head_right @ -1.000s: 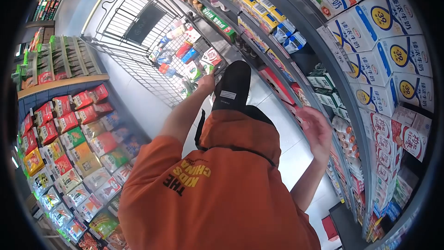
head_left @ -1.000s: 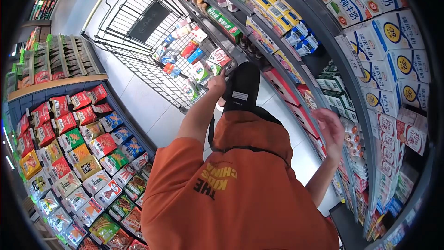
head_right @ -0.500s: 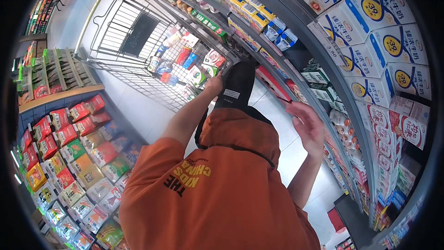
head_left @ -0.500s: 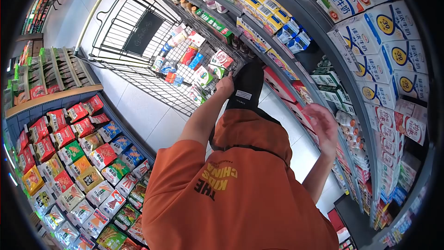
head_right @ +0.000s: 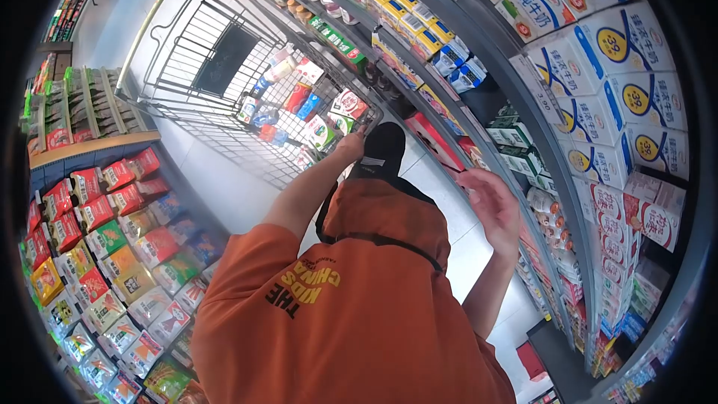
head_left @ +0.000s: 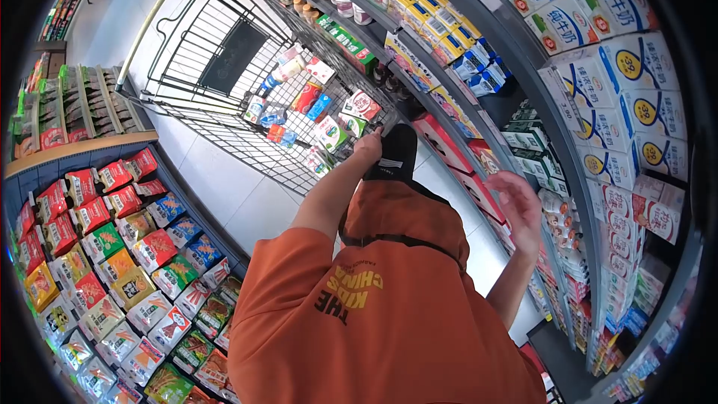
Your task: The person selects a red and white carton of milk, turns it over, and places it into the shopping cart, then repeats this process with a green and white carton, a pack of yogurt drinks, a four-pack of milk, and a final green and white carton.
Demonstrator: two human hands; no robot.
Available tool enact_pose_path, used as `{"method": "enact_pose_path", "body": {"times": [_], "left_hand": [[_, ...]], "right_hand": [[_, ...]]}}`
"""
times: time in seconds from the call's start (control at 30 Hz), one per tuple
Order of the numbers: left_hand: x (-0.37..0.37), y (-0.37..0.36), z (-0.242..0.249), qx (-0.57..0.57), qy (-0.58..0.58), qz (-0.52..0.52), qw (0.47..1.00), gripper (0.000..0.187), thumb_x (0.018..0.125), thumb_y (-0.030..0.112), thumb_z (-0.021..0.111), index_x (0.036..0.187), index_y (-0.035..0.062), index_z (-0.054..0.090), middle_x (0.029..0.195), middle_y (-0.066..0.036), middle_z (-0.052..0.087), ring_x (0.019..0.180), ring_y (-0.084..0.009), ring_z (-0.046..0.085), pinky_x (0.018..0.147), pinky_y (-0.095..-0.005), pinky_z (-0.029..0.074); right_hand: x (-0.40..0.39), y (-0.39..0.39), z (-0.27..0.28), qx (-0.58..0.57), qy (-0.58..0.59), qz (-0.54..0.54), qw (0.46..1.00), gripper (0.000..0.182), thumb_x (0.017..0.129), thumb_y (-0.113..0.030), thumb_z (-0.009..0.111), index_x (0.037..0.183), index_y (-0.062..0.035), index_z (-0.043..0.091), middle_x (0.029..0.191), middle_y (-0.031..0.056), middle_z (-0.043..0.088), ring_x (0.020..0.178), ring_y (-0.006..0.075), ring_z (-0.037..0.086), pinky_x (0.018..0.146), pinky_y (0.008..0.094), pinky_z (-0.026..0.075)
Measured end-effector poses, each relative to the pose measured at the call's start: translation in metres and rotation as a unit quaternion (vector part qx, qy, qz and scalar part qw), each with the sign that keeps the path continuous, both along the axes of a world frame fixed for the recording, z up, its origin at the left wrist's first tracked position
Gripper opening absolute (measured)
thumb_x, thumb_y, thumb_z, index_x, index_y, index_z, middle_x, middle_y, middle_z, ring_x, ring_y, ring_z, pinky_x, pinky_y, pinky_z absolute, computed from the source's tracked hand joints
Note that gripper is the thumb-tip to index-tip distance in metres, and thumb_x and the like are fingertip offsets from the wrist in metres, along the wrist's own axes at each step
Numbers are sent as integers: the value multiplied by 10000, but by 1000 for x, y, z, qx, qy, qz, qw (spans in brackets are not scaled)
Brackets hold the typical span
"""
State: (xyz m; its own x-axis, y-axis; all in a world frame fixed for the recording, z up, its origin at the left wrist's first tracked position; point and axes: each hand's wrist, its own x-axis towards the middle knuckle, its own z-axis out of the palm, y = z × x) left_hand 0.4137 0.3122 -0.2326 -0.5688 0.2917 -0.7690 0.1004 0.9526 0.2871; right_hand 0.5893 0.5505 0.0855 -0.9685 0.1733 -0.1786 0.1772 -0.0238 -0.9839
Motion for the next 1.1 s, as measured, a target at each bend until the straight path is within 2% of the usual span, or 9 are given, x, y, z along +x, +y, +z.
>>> {"method": "enact_pose_path", "body": {"times": [0.2,0.33,0.57,0.63,0.73,0.83,0.93,1.03,1.1], "left_hand": [[-3,-20,12,13,13,16,1000,565,940,90,427,1462,287,347,1232,-134,625,1127,-297,619,921,-419,506],[0,-36,1,-11,35,22,999,550,937,101,448,1444,301,374,1190,-118,645,1106,-293,630,906,-423,507],[-3,-45,-7,-8,49,25,998,554,930,113,457,1443,303,379,1186,-115,648,1101,-287,631,962,-443,446],[-5,-44,5,-10,42,20,999,563,924,105,457,1445,303,376,1191,-119,646,1103,-289,630,971,-447,437],[-9,-40,7,-18,39,8,999,577,917,92,455,1449,296,370,1208,-124,638,1120,-285,622,959,-442,452],[-9,-47,3,21,45,-3,999,604,908,69,478,1462,270,340,1155,-177,644,1061,-339,641,871,-456,519],[-15,-48,4,52,11,31,998,620,894,60,493,1457,271,343,1102,-193,659,1018,-352,656,846,-448,531],[-30,-42,5,65,33,23,997,575,895,53,460,1439,219,377,1098,-168,674,1023,-340,659,839,-428,532],[-39,-43,10,67,3,28,997,586,892,47,457,1447,213,362,1110,-166,671,1024,-331,661,853,-431,525]], "right_hand": [[-15,-4,-8,-3,-24,42,999,350,920,0,557,1266,39,524,1163,141,629,1121,224,592,1012,367,427],[-24,-10,-7,-7,-37,54,998,350,923,7,543,1271,45,517,1162,142,628,1123,218,588,1013,365,428],[-39,-19,-12,-11,-23,84,996,358,921,8,544,1274,54,512,1155,136,626,1126,213,584,1010,354,427],[-42,-21,-11,-14,-31,86,996,354,921,4,543,1270,55,514,1156,134,623,1119,210,585,1006,351,428],[-54,-23,-15,-6,-30,91,995,342,921,-2,543,1257,55,521,1160,129,617,1107,201,584,997,344,431],[-72,-33,-17,-3,-51,102,994,320,921,-3,540,1236,54,534,1166,119,610,1096,189,583,983,330,434],[-94,-47,-13,22,-79,122,989,301,923,-6,538,1218,49,549,1161,106,613,1090,175,582,970,316,436],[-121,-56,-9,27,-95,122,988,295,926,-12,535,1215,43,557,1144,97,622,1077,163,587,962,305,437],[-136,-59,-8,38,-110,126,985,304,931,-16,533,1229,37,553,1125,94,633,1064,158,597,968,301,438]]}}
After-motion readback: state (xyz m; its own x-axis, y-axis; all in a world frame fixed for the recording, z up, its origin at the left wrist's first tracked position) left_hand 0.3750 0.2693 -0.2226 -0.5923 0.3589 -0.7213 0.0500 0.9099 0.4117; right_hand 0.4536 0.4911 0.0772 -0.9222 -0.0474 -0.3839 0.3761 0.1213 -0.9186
